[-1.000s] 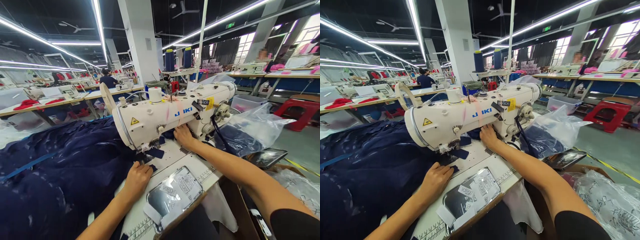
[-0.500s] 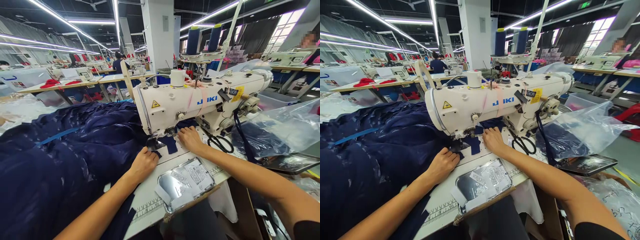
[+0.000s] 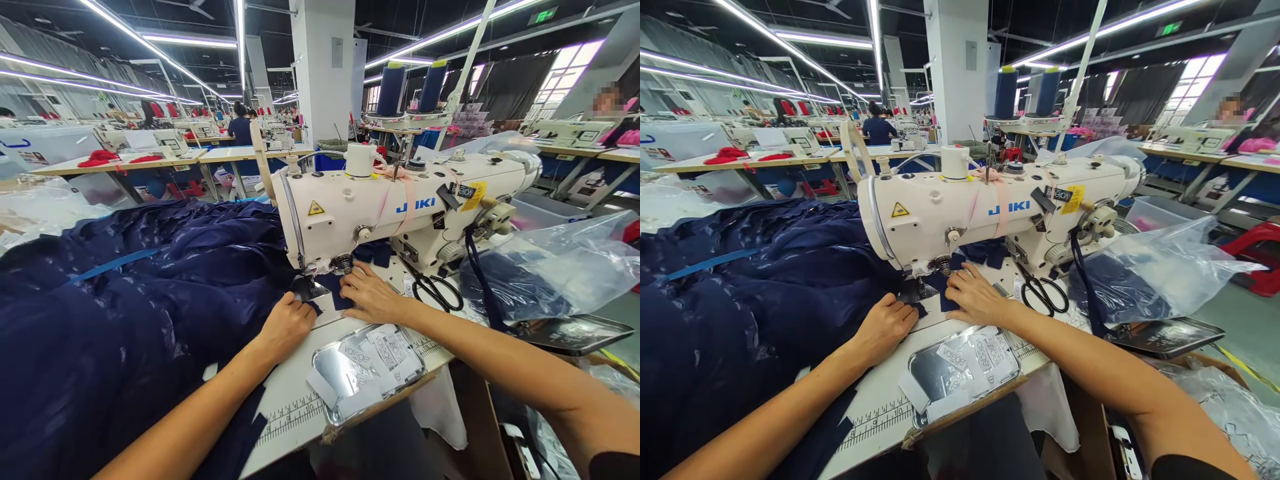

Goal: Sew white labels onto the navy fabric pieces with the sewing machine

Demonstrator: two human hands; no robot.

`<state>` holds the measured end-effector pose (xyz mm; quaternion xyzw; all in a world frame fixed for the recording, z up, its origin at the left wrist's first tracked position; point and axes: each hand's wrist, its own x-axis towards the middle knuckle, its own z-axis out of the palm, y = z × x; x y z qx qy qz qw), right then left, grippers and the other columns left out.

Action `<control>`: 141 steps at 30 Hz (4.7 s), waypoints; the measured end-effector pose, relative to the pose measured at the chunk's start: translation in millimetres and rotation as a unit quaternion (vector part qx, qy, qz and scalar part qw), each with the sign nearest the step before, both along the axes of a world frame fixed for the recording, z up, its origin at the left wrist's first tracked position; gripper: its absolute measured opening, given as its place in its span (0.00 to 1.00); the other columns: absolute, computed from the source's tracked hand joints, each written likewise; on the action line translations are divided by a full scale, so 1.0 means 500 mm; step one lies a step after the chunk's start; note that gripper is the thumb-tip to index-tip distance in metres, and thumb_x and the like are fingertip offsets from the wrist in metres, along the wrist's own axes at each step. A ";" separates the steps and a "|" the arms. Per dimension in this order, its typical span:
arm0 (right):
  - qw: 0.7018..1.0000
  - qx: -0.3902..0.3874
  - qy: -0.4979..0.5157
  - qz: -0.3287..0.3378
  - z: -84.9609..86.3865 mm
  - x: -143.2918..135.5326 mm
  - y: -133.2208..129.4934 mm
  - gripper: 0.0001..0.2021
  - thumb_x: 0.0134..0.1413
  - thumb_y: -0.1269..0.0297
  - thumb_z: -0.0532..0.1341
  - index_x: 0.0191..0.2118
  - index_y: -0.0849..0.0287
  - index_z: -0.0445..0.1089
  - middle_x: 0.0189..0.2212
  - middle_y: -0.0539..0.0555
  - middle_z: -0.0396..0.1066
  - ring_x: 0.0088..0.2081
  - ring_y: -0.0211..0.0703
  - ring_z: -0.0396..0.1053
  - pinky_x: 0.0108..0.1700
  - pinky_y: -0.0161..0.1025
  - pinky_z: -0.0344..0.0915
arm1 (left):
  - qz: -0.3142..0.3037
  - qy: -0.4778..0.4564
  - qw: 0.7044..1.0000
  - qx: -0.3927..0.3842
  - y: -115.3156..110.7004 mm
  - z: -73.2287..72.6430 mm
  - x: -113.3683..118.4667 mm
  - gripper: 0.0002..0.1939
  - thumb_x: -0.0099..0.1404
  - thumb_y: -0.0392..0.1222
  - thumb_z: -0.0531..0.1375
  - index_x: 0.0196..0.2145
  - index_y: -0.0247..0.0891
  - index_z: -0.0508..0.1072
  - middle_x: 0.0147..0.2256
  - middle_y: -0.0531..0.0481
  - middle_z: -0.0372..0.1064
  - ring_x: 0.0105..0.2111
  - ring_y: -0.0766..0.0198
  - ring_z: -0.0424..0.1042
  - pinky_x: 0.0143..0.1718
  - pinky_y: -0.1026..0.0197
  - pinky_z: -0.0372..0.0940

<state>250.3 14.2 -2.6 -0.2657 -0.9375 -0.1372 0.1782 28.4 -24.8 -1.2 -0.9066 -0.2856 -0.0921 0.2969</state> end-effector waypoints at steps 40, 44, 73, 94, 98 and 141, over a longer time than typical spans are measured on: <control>0.926 -0.293 0.233 -0.048 -0.026 -0.103 0.003 0.09 0.50 0.76 0.56 0.22 0.62 0.64 0.26 0.51 0.65 0.31 0.37 0.63 0.35 0.36 0.61 | -0.014 -0.049 0.999 -0.001 0.013 -0.017 0.007 0.13 0.62 0.27 0.46 0.27 0.31 0.69 0.18 0.51 0.65 0.19 0.65 0.63 0.26 0.60 0.53; 0.946 -0.275 0.168 -0.022 -0.021 -0.094 -0.016 0.06 0.51 0.76 0.57 0.31 0.62 0.70 0.34 0.53 0.68 0.37 0.39 0.64 0.40 0.37 0.62 | 0.008 -0.055 0.998 -0.041 0.015 -0.025 0.009 0.11 0.61 0.28 0.49 0.26 0.32 0.69 0.18 0.52 0.65 0.19 0.65 0.64 0.26 0.59 0.54; 0.992 -0.083 -0.044 0.080 -0.025 -0.059 0.059 0.19 0.51 0.80 0.51 0.50 0.70 0.64 0.50 0.65 0.64 0.51 0.48 0.63 0.50 0.42 0.64 | 0.062 -0.193 0.964 -0.172 0.002 -0.016 0.018 0.08 0.60 0.31 0.53 0.30 0.34 0.71 0.37 0.43 0.73 0.36 0.59 0.72 0.39 0.58 0.67; 0.995 -0.067 -0.021 0.066 -0.037 -0.062 0.072 0.17 0.53 0.79 0.52 0.49 0.67 0.65 0.49 0.62 0.65 0.50 0.46 0.64 0.50 0.44 0.63 | 0.084 -0.179 0.969 -0.150 0.017 -0.020 0.033 0.07 0.59 0.29 0.53 0.29 0.32 0.71 0.33 0.44 0.73 0.33 0.59 0.72 0.36 0.57 0.66; 0.996 -0.066 -0.021 0.064 -0.038 -0.063 0.080 0.16 0.54 0.78 0.52 0.48 0.67 0.66 0.48 0.62 0.66 0.49 0.47 0.65 0.50 0.44 0.63 | 0.084 -0.179 0.971 -0.136 0.020 -0.021 0.036 0.07 0.59 0.29 0.52 0.29 0.32 0.70 0.33 0.44 0.73 0.34 0.59 0.72 0.37 0.57 0.66; 0.970 -0.186 0.140 0.074 -0.043 -0.066 0.045 0.12 0.53 0.73 0.54 0.42 0.62 0.70 0.38 0.57 0.66 0.40 0.42 0.63 0.43 0.42 0.62 | 0.115 -0.120 0.982 -0.089 0.034 0.007 -0.020 0.14 0.56 0.30 0.53 0.39 0.38 0.71 0.33 0.46 0.69 0.38 0.54 0.64 0.45 0.45 0.55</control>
